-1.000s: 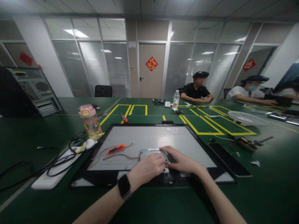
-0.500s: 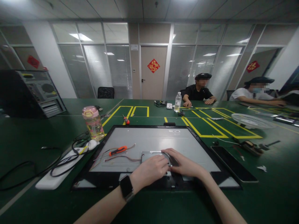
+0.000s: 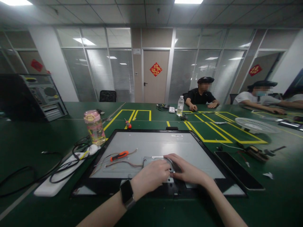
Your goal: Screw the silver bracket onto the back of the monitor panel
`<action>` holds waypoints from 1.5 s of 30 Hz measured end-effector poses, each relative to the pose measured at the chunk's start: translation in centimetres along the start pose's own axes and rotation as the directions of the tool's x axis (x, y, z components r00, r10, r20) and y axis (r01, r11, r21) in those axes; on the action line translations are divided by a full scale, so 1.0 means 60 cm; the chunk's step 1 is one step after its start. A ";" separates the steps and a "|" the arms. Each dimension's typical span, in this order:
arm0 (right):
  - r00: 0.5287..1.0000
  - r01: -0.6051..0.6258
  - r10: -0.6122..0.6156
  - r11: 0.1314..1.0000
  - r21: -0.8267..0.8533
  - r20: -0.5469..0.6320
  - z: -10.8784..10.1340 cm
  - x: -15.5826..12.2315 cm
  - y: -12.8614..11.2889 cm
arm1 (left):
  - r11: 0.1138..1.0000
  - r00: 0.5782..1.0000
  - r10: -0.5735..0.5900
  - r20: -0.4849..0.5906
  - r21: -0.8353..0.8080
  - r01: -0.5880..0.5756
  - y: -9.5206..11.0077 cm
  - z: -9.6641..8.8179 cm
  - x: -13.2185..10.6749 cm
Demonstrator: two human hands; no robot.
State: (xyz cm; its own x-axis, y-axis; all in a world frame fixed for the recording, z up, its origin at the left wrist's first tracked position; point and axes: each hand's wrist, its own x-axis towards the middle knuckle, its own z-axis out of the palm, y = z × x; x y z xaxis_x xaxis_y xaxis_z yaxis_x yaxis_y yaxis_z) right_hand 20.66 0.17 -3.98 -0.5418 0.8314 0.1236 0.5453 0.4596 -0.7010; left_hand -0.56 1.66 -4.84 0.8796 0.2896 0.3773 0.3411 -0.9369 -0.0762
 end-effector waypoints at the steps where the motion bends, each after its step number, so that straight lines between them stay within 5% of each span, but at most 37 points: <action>1: 1.000 -0.001 0.001 1.000 0.001 0.000 0.000 0.000 0.000 | 1.000 1.000 -0.005 0.016 -0.008 0.005 -0.002 -0.003 0.000; 11: 1.000 -0.006 0.006 1.000 0.000 0.004 0.000 0.000 -0.002 | 0.999 0.996 -0.008 0.087 -0.052 0.012 -0.001 0.011 0.018; 16: 1.000 -0.021 0.021 1.000 0.008 0.003 -0.002 -0.001 -0.008 | 0.968 0.971 -0.234 0.048 -0.081 0.237 -0.025 -0.042 -0.003; 18: 0.999 -0.036 0.036 0.999 0.005 0.008 -0.004 -0.002 -0.012 | 0.884 0.884 -0.468 -0.015 -0.009 0.467 -0.051 -0.077 -0.029; 20: 0.999 -0.046 0.046 0.999 0.003 0.015 -0.005 -0.001 -0.014 | 0.722 0.735 -0.678 -0.010 0.179 0.668 -0.079 -0.104 -0.063; 22: 0.998 -0.055 0.055 0.998 0.004 0.020 -0.006 -0.001 -0.017 | 0.526 0.543 -0.838 0.052 0.342 0.779 -0.099 -0.117 -0.097; 23: 0.998 -0.062 0.061 0.998 0.006 0.021 -0.007 -0.002 -0.019 | 0.501 0.513 -0.856 0.069 0.356 0.789 -0.105 -0.119 -0.111; 29: 0.995 -0.095 0.095 0.994 0.049 0.011 -0.014 -0.001 -0.031 | 0.489 0.508 -0.860 0.047 0.355 0.797 -0.087 -0.120 -0.115; 32: 0.971 -0.074 0.098 0.990 0.117 -0.219 -0.014 0.010 -0.041 | 0.567 0.608 -0.786 -0.111 0.263 0.781 -0.063 -0.127 -0.080; 34: 0.936 -0.024 0.105 0.971 0.237 -0.336 -0.009 0.023 -0.051 | 0.656 0.654 -0.734 -0.183 0.057 0.752 -0.046 -0.129 -0.054; 37: 0.935 0.052 0.145 0.847 0.530 -0.322 0.006 0.045 -0.070 | 0.769 0.744 -0.627 -0.231 -0.336 0.543 -0.025 -0.123 -0.017; 40: 0.934 0.078 0.169 0.766 0.638 -0.316 0.029 0.061 -0.086 | 0.700 0.785 -0.598 -0.159 -0.581 0.415 -0.011 -0.107 0.011; 45: 0.893 0.194 0.246 0.544 0.817 -0.376 0.054 0.073 -0.077 | 0.464 0.728 -0.683 -0.053 -0.801 0.377 -0.017 -0.088 0.019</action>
State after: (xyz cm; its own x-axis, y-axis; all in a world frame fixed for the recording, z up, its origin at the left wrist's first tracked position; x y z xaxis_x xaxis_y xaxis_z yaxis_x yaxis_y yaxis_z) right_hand 13.71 0.65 -2.47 -0.1094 0.9732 0.2023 -0.3312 0.1562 -0.9305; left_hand -1.68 1.90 0.55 0.3896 0.8407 0.3761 0.2245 -0.4827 0.8465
